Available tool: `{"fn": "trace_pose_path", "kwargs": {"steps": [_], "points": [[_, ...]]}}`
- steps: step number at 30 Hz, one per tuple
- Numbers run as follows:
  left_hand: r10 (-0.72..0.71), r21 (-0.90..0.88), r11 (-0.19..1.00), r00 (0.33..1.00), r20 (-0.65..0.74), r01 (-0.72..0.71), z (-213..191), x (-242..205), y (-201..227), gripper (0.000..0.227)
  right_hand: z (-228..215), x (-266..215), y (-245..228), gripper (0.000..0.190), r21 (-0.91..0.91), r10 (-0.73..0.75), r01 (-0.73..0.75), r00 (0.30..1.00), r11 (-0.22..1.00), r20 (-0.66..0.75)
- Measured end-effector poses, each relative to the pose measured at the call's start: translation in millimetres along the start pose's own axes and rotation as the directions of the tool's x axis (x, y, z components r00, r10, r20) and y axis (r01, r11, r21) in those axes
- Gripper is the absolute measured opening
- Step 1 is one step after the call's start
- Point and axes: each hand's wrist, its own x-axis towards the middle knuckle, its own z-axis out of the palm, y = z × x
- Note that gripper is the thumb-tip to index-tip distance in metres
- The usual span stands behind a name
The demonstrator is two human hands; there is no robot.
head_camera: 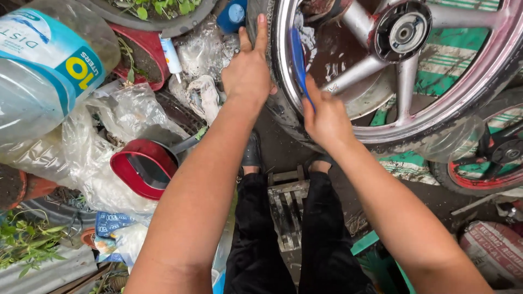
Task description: Cleaning a motorcycle wheel rim and spokes using a cloth, a brush, and cleaning liquid
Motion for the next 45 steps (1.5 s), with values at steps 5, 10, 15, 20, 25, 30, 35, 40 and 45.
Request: {"fn": "trace_pose_path", "kwargs": {"steps": [5, 10, 15, 20, 25, 30, 35, 40, 45], "points": [[-0.013, 0.009, 1.000, 1.000, -0.022, 0.013, 7, 8, 0, 0.147, -5, -20, 5, 0.056, -0.070, -0.044, 0.052, 0.993, 0.996, 0.110], [-0.035, -0.024, 0.999, 0.999, 0.017, 0.035, 2, 3, 2, 0.147, 10, 17, -2, 0.054, 0.043, -0.024, 0.025, 0.999, 0.999, -0.029], [-0.053, -0.008, 0.999, 0.998, 0.016, 0.053, -3, 1, 3, 0.144, -9, -26, -6, 0.055, 0.078, -0.039, 0.034, 0.997, 0.996, 0.070], [-0.029, -0.031, 0.999, 0.999, -0.021, 0.028, 6, 5, -1, 0.144, 9, 85, -11, 0.051, 0.210, 0.091, -0.060, 0.985, 0.976, -0.144], [-0.001, -0.010, 1.000, 0.999, -0.038, 0.000, 5, 8, -1, 0.146, -7, -15, -12, 0.054, 0.105, 0.033, -0.036, 0.999, 0.994, 0.032], [0.001, -0.011, 1.000, 0.997, -0.075, -0.002, 11, 9, -3, 0.149, -6, 34, -17, 0.054, 0.025, 0.011, -0.013, 0.998, 1.000, 0.065], [-0.019, -0.046, 0.999, 1.000, -0.009, 0.018, 4, 6, -2, 0.146, -13, 32, -32, 0.052, 0.052, 0.009, -0.009, 1.000, 0.999, -0.004], [-0.008, -0.042, 0.999, 1.000, -0.024, 0.007, 5, 5, -3, 0.146, -15, -18, -4, 0.060, -0.032, 0.006, 0.000, 0.984, 1.000, 0.177], [-0.026, -0.057, 0.998, 1.000, -0.015, 0.025, 6, 5, -5, 0.144, 4, 50, -8, 0.055, 0.089, 0.011, -0.006, 0.998, 0.996, -0.058]]}}
